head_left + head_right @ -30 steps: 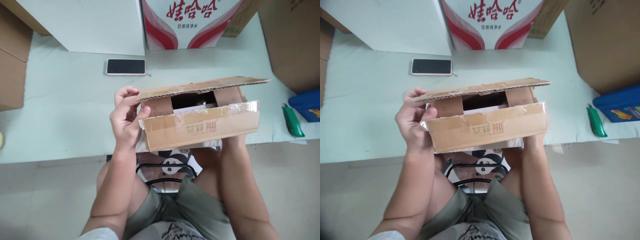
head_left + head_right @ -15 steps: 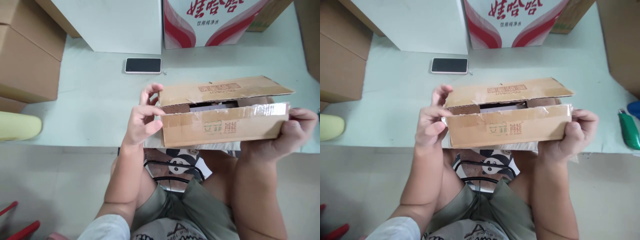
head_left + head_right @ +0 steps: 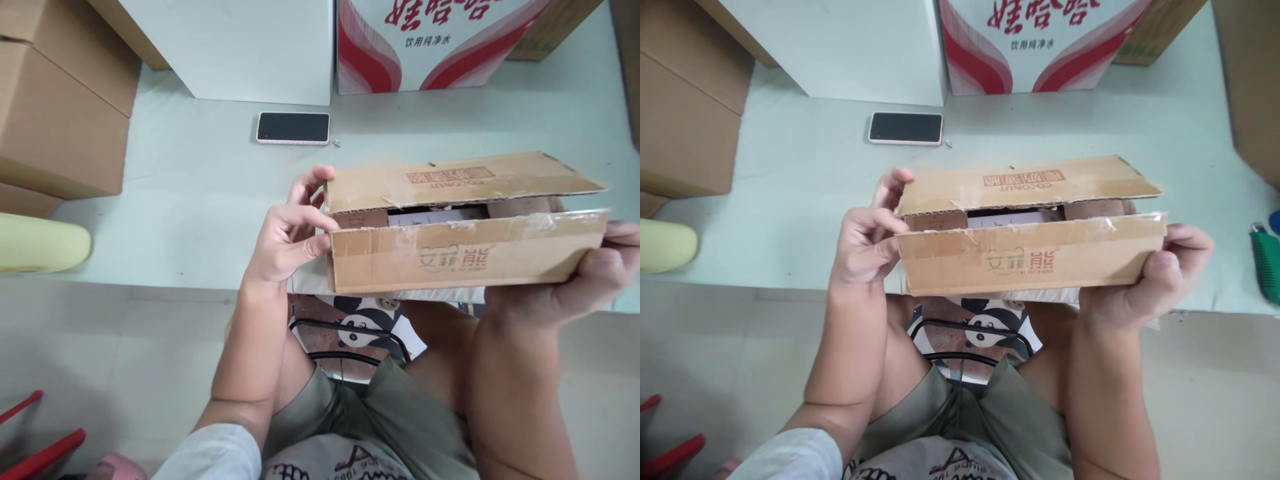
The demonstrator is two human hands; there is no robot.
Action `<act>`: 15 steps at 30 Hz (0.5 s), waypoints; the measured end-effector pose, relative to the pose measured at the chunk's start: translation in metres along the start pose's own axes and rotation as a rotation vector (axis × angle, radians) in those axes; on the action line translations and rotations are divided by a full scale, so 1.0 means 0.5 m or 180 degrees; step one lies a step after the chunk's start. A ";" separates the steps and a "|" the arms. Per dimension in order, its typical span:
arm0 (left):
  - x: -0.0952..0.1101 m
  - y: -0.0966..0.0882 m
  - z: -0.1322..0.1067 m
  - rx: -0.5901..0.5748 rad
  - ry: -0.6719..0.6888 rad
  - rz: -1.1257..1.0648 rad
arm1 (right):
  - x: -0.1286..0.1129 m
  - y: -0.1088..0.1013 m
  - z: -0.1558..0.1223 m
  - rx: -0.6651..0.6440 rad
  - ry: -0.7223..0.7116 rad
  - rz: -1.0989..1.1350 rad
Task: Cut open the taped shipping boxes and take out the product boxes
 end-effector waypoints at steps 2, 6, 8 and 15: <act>0.007 0.003 0.001 0.0159 -0.0110 0.0021 | -0.001 0.004 -0.001 -0.0114 -0.0020 0.0095; 0.015 0.002 0.001 0.0264 -0.0170 0.0002 | 0.002 0.003 0.000 -0.0233 -0.0097 0.0191; 0.024 -0.001 0.001 0.0232 -0.0006 0.0030 | 0.004 0.001 -0.001 -0.0255 -0.0098 0.0162; 0.073 -0.006 -0.011 0.0064 0.0166 0.0121 | 0.010 -0.002 -0.004 -0.0263 -0.0025 0.0071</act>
Point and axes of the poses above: each hand's wrist, its own z-axis towards the middle knuckle, its own y-axis out of the palm, x = y × z, the point moved 2 cm from there along z, towards the middle knuckle, and after that the axes turned 15 degrees about x, right-handed, at the moved point
